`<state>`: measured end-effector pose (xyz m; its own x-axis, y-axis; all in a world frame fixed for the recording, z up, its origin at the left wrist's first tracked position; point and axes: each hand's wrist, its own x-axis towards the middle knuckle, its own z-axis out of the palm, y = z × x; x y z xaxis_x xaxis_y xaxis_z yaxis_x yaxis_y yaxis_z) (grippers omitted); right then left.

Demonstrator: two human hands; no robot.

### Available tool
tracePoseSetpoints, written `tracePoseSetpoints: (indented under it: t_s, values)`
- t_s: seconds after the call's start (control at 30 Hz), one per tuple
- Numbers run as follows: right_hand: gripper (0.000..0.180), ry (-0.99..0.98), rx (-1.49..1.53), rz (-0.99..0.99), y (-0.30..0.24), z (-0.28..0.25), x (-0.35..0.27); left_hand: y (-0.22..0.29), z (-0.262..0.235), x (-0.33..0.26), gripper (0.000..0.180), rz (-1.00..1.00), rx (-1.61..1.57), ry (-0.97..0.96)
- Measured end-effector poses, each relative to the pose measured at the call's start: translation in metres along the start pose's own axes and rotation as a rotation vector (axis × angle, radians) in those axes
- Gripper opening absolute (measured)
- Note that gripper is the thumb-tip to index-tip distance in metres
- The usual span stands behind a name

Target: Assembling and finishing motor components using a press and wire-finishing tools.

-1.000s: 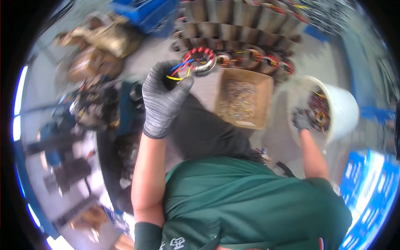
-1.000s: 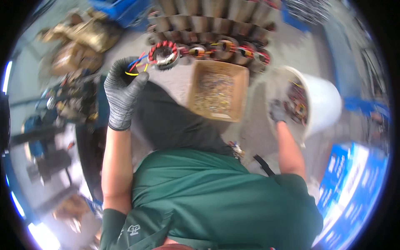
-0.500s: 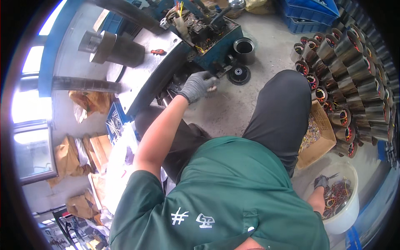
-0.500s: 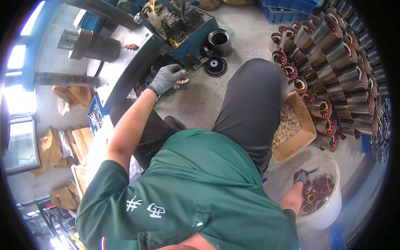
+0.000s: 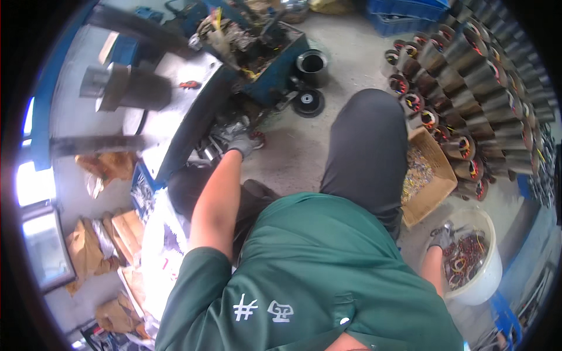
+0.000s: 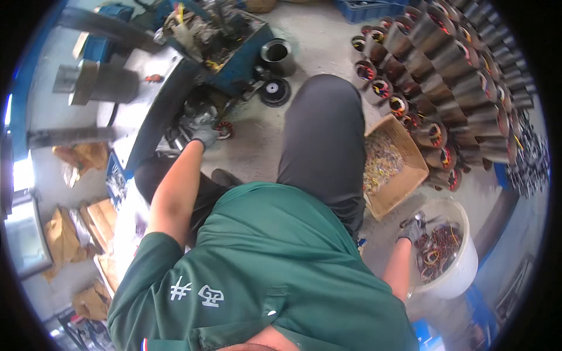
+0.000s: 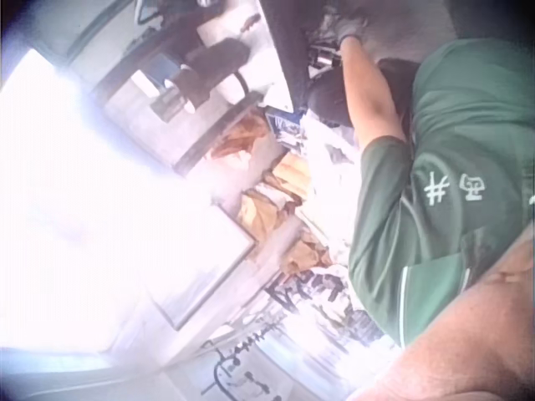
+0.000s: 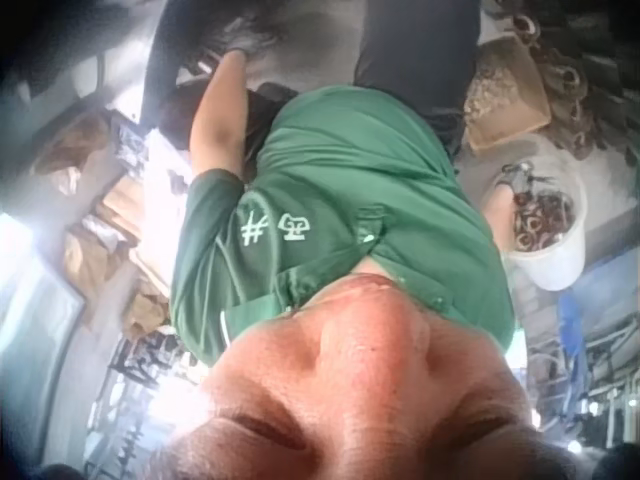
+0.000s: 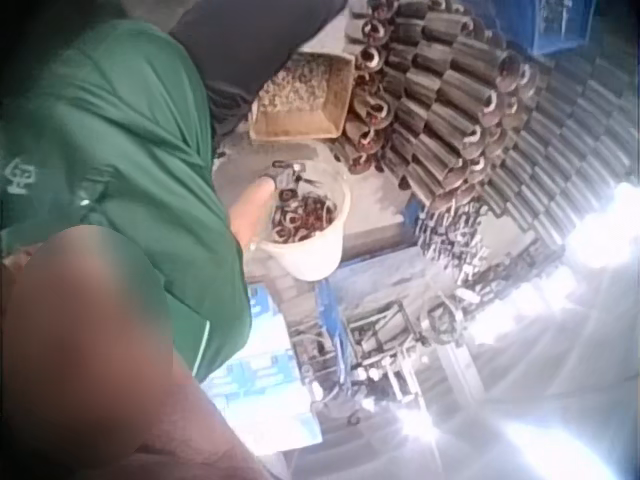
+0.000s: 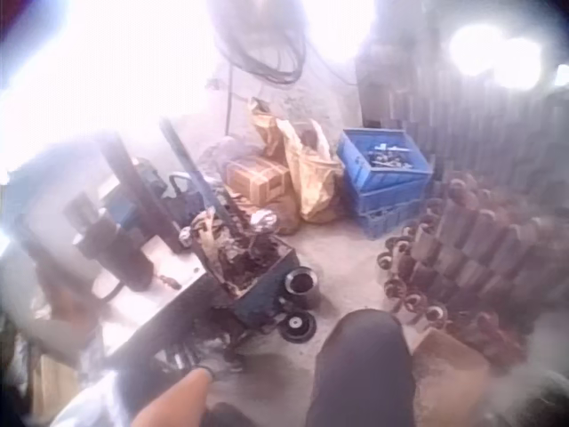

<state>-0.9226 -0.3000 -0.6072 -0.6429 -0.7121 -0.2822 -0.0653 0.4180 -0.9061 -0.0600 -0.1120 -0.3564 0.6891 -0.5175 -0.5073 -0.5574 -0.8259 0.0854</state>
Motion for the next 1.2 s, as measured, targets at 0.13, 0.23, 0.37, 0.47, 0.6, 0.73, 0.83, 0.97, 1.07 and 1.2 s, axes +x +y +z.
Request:
tracePoseSetpoints:
  t_s: [0.13,0.23,0.37,0.47,0.6,0.73,0.83,0.97,1.07,1.2]
  values:
    - [0.023,-0.275,-0.029,-0.111,-0.169,0.054,-0.119,0.007,-0.006,0.002,0.036,0.202,-0.404,0.202]
    - [0.04,-0.34,-0.181,-0.438,-0.198,0.059,-0.126,0.128,-0.058,-0.026,0.021,0.547,-0.998,0.275]
    - [0.049,-0.605,0.016,-0.56,-0.306,0.098,-0.204,0.294,-0.155,-0.183,0.029,1.015,-1.066,0.094]
    - [0.055,-0.695,0.03,-0.696,-0.307,0.116,-0.205,0.38,-0.126,-0.215,0.041,1.083,-1.004,-0.212]
    - [0.05,-0.773,-0.036,-0.791,-0.351,0.142,-0.246,0.438,-0.026,-0.18,0.056,0.777,-0.783,-0.532]
    - [0.052,-0.928,-0.198,-0.938,-0.361,0.14,-0.246,0.439,0.02,-0.169,0.047,0.522,-1.03,-0.832]
    - [0.059,-0.889,0.114,-0.742,-0.362,0.132,-0.238,0.438,0.018,-0.152,0.037,0.257,-0.986,-0.774]
    - [0.067,-0.652,0.273,-0.417,-0.357,0.117,-0.217,0.438,0.006,-0.151,0.04,0.201,-1.337,-0.717]
    - [0.058,-0.716,0.289,0.055,-0.323,0.112,-0.211,0.436,0.011,-0.146,0.041,0.244,-1.418,-0.676]
    - [0.058,-0.849,0.22,0.373,-0.278,0.113,-0.236,0.44,0.013,-0.156,0.047,0.273,-1.371,-0.711]
